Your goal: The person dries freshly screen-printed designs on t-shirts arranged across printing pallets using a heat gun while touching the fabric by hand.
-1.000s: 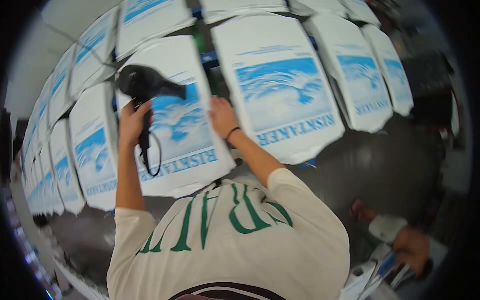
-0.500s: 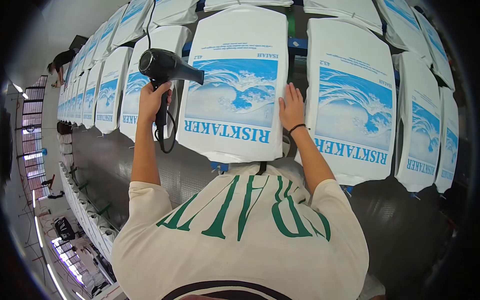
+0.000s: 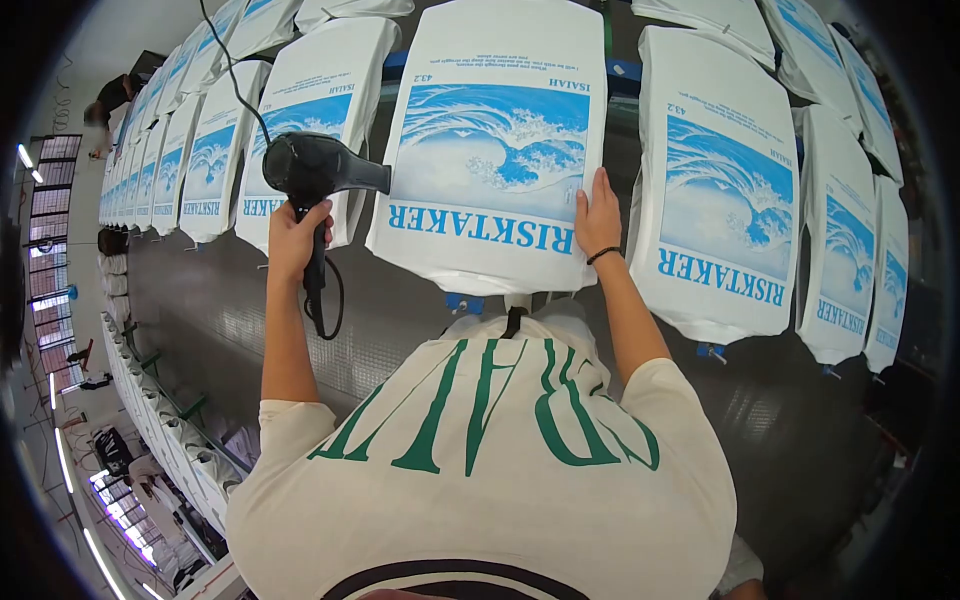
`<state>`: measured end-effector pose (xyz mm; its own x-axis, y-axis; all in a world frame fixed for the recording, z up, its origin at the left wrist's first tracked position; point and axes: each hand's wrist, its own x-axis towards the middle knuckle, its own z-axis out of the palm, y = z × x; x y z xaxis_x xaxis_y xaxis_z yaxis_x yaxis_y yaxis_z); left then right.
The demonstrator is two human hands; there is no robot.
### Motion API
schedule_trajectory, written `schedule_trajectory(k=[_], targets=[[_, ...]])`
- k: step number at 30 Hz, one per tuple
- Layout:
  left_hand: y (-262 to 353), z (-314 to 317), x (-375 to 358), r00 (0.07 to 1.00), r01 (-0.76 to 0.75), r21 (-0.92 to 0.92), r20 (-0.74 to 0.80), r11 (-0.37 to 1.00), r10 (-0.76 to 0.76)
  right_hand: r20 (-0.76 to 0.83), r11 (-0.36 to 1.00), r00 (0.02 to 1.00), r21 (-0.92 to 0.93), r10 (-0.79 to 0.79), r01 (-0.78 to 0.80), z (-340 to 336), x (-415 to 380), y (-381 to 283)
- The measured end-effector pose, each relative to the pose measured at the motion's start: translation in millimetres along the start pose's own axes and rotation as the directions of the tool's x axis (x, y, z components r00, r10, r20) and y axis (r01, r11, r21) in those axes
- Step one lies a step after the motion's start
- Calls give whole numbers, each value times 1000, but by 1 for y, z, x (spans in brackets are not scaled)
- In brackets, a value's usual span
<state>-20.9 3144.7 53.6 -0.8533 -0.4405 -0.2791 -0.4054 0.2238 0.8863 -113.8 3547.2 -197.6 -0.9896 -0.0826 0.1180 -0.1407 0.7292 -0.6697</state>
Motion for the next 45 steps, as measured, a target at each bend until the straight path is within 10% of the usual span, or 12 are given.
schedule_trajectory(k=[20, 32, 45], targets=[[33, 134, -71, 827, -11, 20, 562, 1000, -2, -215, 997, 975, -67, -63, 50, -25, -68, -12], [109, 243, 85, 890, -335, 68, 350, 940, 292, -144, 982, 973, -85, -179, 168, -44, -11, -14], [129, 239, 127, 971, -198, 105, 154, 975, 181, -58, 973, 971, -29, -230, 229, -39, 95, 21]])
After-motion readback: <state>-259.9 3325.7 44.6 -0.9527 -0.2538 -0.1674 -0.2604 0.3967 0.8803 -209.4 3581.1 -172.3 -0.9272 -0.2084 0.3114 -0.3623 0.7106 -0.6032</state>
